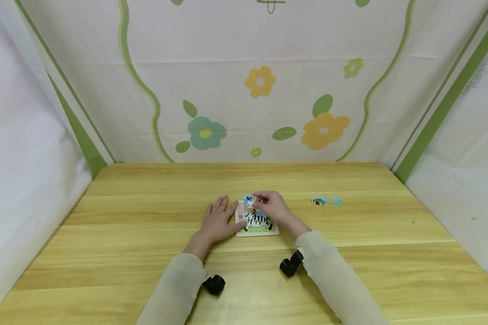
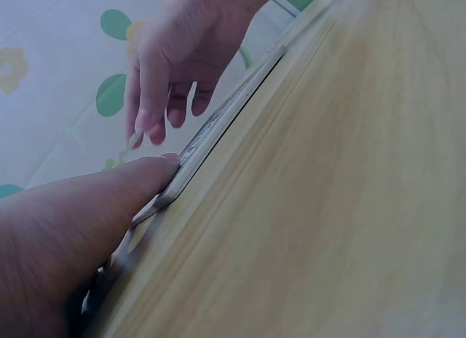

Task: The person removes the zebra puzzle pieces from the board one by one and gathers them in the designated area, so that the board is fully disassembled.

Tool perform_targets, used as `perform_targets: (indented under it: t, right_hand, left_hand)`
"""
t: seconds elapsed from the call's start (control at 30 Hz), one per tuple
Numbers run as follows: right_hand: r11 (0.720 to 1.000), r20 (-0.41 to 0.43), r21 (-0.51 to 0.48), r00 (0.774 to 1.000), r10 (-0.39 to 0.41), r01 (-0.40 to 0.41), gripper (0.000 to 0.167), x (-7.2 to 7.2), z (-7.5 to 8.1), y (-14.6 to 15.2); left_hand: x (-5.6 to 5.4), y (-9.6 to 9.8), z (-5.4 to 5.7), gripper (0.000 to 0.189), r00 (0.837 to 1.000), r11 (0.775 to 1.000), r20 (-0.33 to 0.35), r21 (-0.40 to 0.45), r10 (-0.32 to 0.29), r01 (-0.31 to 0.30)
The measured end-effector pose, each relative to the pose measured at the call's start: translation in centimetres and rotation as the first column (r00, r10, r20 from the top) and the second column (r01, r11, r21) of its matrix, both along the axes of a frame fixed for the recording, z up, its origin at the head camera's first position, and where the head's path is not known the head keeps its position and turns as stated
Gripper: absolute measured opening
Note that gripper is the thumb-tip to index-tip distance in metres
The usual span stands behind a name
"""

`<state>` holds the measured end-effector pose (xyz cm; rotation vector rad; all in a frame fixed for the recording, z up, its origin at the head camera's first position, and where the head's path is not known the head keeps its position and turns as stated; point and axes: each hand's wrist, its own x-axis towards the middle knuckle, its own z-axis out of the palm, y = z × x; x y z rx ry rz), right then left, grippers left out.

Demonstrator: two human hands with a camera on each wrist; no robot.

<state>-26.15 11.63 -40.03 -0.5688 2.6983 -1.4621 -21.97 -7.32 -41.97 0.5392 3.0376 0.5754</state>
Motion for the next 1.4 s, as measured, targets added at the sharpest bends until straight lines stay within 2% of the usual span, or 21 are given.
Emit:
perform_targets:
  t: [0.47,0.77,0.97,1.4]
  right_hand:
    - [0.996,-0.047,0.084,0.998,0.037,-0.033,0.029,-0.8,2.4,5.9]
    - [0.999,-0.026,0.053,1.000,0.011,-0.010,0.033,-0.9,3.3,9.3]
    - [0.998,0.000,0.063,1.000,-0.022,0.022,0.034,-1.0,3.1,11.9]
    - [0.996,0.098,0.071,0.993,-0.063,0.056,0.034,-1.8,0.9,15.2]
  left_hand:
    - [0.3,0.0,-0.1,0.072,1.000,1.000,-0.001,0.014,0.010,-0.010]
    - [0.3,-0.1,-0.3,0.073,1.000,1.000,-0.001,0.012,0.007,-0.007]
    - [0.2,-0.2,-0.4,0.072,1.000,1.000,-0.011,0.012,0.008,-0.007]
    - [0.2,-0.1,-0.4,0.072,1.000,1.000,-0.005,0.024,0.005,-0.005]
